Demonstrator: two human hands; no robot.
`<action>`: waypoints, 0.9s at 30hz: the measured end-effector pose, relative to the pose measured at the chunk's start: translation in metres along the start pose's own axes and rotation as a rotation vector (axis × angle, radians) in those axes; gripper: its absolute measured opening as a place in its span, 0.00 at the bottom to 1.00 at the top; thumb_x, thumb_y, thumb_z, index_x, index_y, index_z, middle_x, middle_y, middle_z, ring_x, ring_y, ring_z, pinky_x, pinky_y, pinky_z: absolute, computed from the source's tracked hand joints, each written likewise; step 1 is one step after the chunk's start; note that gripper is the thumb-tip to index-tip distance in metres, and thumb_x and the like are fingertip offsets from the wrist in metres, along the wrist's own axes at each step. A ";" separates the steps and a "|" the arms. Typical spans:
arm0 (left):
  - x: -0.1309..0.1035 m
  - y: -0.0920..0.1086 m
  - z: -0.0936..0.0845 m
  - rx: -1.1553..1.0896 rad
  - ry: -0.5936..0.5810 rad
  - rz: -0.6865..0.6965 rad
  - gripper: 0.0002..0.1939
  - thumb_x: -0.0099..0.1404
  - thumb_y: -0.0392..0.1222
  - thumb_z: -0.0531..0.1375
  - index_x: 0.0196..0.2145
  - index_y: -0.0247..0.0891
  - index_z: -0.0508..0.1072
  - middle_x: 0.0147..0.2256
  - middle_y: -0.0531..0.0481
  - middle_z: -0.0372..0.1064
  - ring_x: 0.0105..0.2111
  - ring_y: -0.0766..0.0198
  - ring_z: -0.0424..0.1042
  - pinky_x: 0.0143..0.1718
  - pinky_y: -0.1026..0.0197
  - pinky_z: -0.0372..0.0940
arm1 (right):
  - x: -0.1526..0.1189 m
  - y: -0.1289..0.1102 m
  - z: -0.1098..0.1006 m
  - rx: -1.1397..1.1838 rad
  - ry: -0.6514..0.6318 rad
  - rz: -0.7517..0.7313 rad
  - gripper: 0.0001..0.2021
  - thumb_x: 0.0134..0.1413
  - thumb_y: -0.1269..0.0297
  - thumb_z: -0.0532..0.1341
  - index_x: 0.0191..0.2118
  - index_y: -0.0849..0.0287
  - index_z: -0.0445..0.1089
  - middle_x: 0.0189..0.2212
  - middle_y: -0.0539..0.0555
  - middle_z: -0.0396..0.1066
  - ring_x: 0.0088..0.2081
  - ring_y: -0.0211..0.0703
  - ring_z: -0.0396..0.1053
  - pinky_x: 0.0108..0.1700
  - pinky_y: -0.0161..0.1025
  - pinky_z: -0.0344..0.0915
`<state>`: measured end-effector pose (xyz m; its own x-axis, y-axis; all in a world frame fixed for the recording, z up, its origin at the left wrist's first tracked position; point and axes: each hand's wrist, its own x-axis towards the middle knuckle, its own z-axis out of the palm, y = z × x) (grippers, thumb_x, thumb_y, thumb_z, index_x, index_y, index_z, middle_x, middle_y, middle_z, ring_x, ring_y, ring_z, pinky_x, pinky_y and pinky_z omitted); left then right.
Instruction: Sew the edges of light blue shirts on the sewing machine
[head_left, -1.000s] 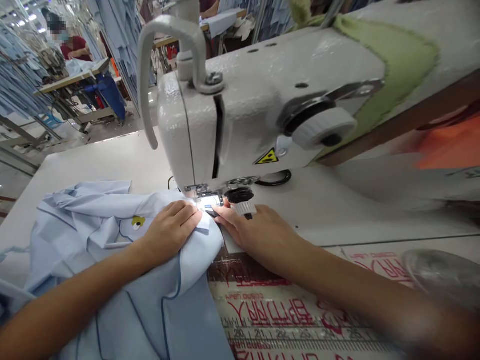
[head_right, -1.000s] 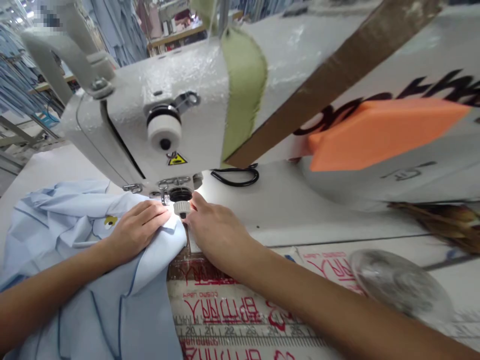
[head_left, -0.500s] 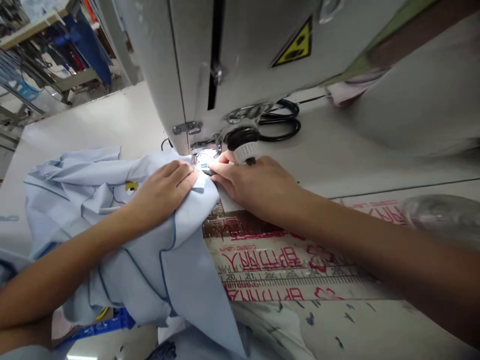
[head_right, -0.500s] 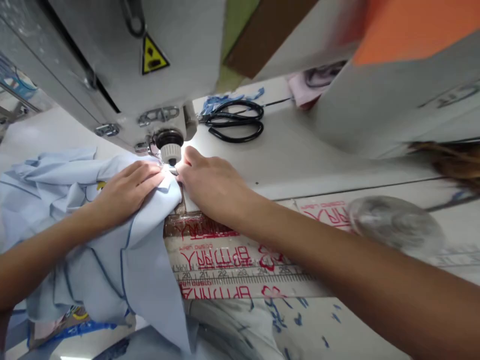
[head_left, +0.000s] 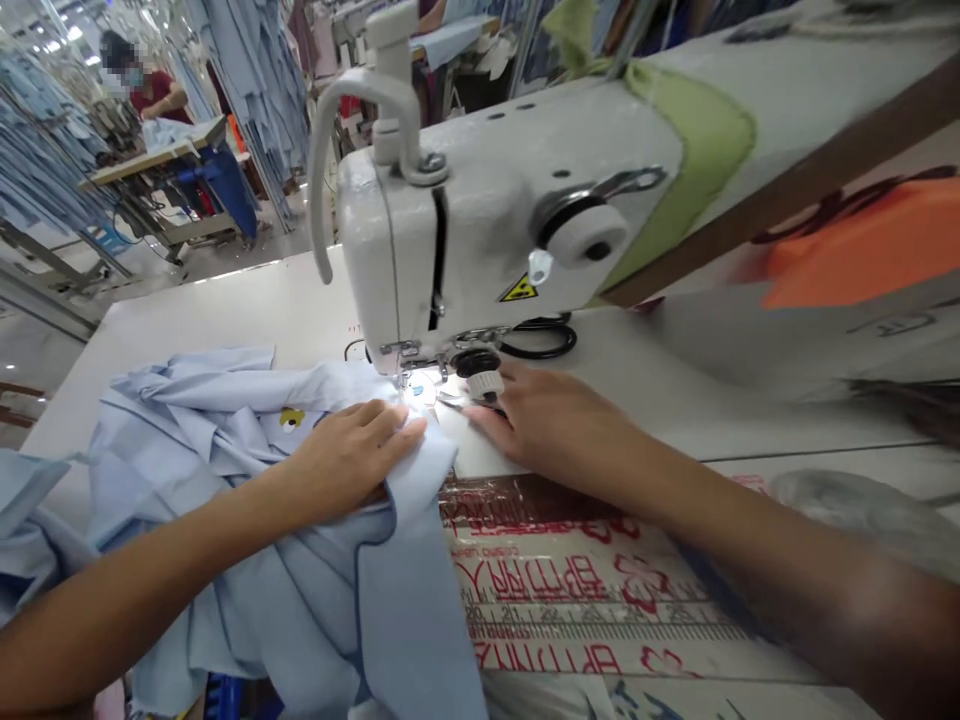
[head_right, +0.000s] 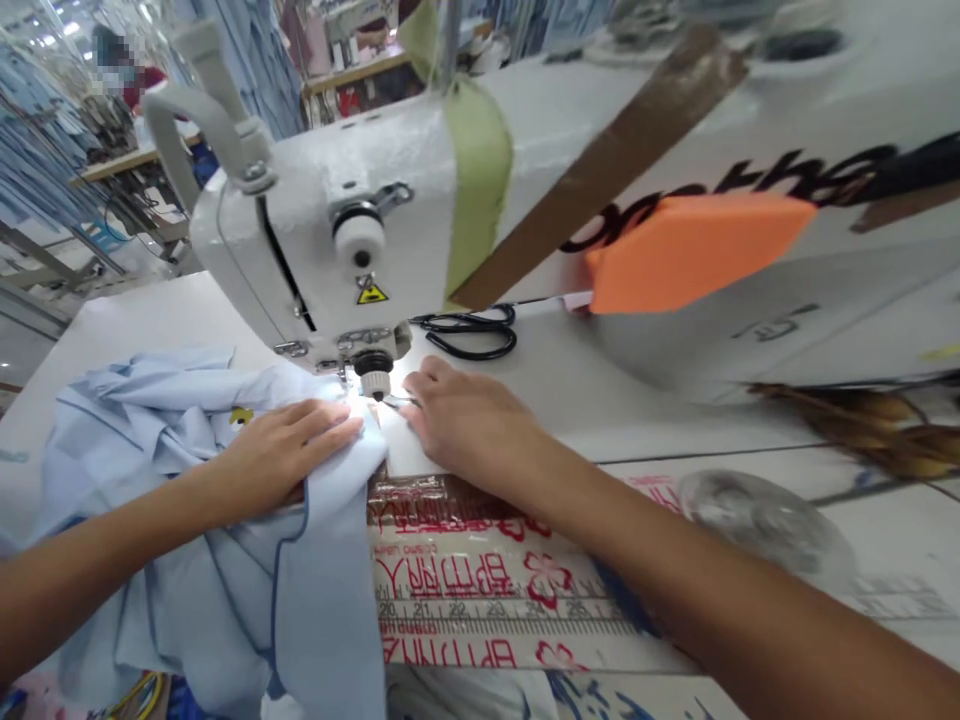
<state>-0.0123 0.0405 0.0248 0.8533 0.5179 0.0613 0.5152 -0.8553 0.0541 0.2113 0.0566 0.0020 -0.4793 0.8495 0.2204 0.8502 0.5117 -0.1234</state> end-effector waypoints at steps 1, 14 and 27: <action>0.000 -0.003 0.003 -0.049 0.065 -0.001 0.17 0.65 0.33 0.46 0.50 0.31 0.62 0.47 0.39 0.66 0.46 0.56 0.65 0.48 0.51 0.64 | -0.001 0.003 -0.001 -0.022 0.011 0.017 0.15 0.54 0.57 0.53 0.34 0.63 0.70 0.26 0.57 0.66 0.22 0.40 0.61 0.22 0.36 0.49; -0.020 -0.032 0.020 -0.649 0.326 -0.146 0.17 0.65 0.39 0.52 0.51 0.40 0.65 0.48 0.44 0.67 0.49 0.59 0.67 0.50 0.54 0.63 | 0.019 -0.037 0.001 0.026 -0.109 -0.008 0.08 0.50 0.66 0.56 0.35 0.58 0.70 0.29 0.53 0.71 0.24 0.39 0.64 0.23 0.37 0.45; -0.019 -0.028 0.009 -0.032 0.161 0.315 0.17 0.64 0.32 0.47 0.50 0.28 0.63 0.50 0.35 0.62 0.54 0.50 0.58 0.51 0.46 0.61 | 0.017 0.010 0.001 -0.018 -0.063 -0.051 0.09 0.49 0.67 0.57 0.37 0.59 0.71 0.33 0.55 0.72 0.31 0.44 0.68 0.28 0.38 0.55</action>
<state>-0.0419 0.0546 0.0134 0.9449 0.2267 0.2360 0.2240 -0.9738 0.0386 0.2111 0.0764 0.0034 -0.5340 0.8294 0.1644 0.8281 0.5523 -0.0962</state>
